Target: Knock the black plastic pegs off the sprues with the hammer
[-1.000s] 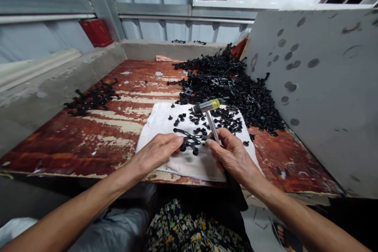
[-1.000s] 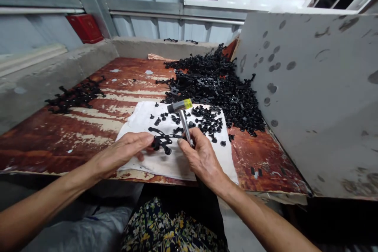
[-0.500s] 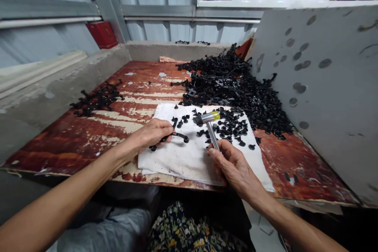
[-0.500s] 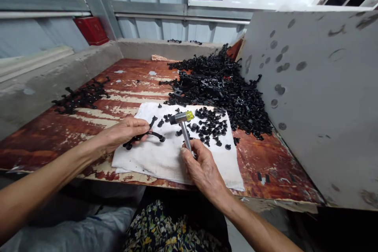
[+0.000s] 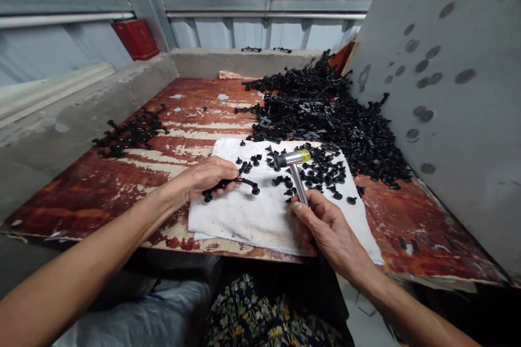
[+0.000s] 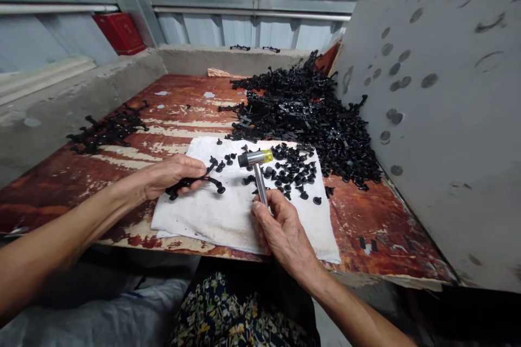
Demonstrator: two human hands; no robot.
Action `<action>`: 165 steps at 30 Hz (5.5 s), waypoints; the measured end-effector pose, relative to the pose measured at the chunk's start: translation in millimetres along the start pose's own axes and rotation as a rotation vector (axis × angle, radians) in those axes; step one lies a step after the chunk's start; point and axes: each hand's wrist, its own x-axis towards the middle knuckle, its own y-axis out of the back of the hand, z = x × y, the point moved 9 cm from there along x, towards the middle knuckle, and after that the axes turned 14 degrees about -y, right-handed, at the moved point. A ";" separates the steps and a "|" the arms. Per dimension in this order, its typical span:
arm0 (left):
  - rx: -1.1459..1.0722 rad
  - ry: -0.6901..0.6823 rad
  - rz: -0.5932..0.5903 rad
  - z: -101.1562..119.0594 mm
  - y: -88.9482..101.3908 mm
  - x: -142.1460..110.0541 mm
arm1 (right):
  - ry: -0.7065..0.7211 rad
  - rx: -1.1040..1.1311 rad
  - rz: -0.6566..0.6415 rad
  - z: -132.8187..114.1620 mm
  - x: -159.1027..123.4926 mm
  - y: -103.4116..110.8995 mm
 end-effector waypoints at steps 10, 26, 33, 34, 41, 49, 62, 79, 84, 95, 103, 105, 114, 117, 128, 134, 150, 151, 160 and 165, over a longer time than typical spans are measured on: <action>0.030 -0.005 -0.002 1.5 -1.6 3.8 | -0.025 0.015 0.007 -0.2 -0.2 0.1; 0.072 0.051 -0.022 -7.4 1.3 3.9 | 0.008 -0.145 -0.022 -5.9 -5.7 -1.2; 0.165 0.082 -0.048 0.4 1.0 7.4 | 0.541 -0.702 0.166 -67.3 0.3 -8.0; 0.152 0.082 -0.070 0.3 0.0 8.6 | 0.603 -0.769 0.171 -73.8 2.6 -12.6; -0.016 0.051 -0.128 -9.0 4.1 10.7 | 0.609 -0.817 0.159 -80.2 12.9 -18.6; -0.048 0.075 -0.084 -10.4 3.8 11.6 | 0.484 -0.689 0.171 -53.0 11.8 -3.0; -0.012 0.072 -0.097 -11.9 3.5 12.8 | 0.418 -0.589 0.152 -45.3 12.3 1.8; 0.060 0.058 -0.073 -2.1 -0.6 7.7 | 0.426 -0.593 0.152 -45.2 11.0 1.9; 0.063 0.011 -0.059 -1.1 0.9 7.8 | 0.414 -0.598 0.153 -44.7 10.6 1.7; 0.116 -0.013 -0.072 -2.6 1.4 8.2 | 0.426 -0.604 0.155 -45.2 10.5 2.2; 0.151 -0.013 -0.078 -1.2 0.9 7.6 | 0.433 -0.617 0.163 -44.3 10.4 2.1; 0.163 -0.010 -0.080 -1.2 0.6 7.3 | 0.435 -0.615 0.167 -44.6 10.2 2.6; 0.194 0.027 -0.068 -0.2 0.3 8.7 | 0.463 -0.647 0.166 -45.7 8.6 2.5; 0.214 0.055 -0.081 1.1 0.9 9.1 | 0.478 -0.688 0.146 -49.3 9.5 -3.1; 0.237 0.049 -0.098 3.0 0.9 11.7 | 0.703 -1.072 0.160 -78.1 14.2 -33.9; 0.233 0.070 -0.081 1.0 2.2 9.6 | 0.744 -1.097 0.205 -83.2 8.8 -32.2; 0.283 0.007 -0.150 0.5 -1.2 11.5 | 0.679 -1.188 0.204 -72.6 11.0 -35.0; 0.297 -0.005 -0.145 0.6 -0.5 12.5 | 0.650 -1.227 0.180 -68.5 13.6 -36.5; 0.475 -0.127 -0.146 -8.1 5.5 18.8 | 0.560 -1.110 0.165 -80.0 5.0 -26.8; 0.575 -0.098 0.015 -9.6 22.8 21.0 | 0.616 -0.538 0.309 -82.4 -35.5 43.9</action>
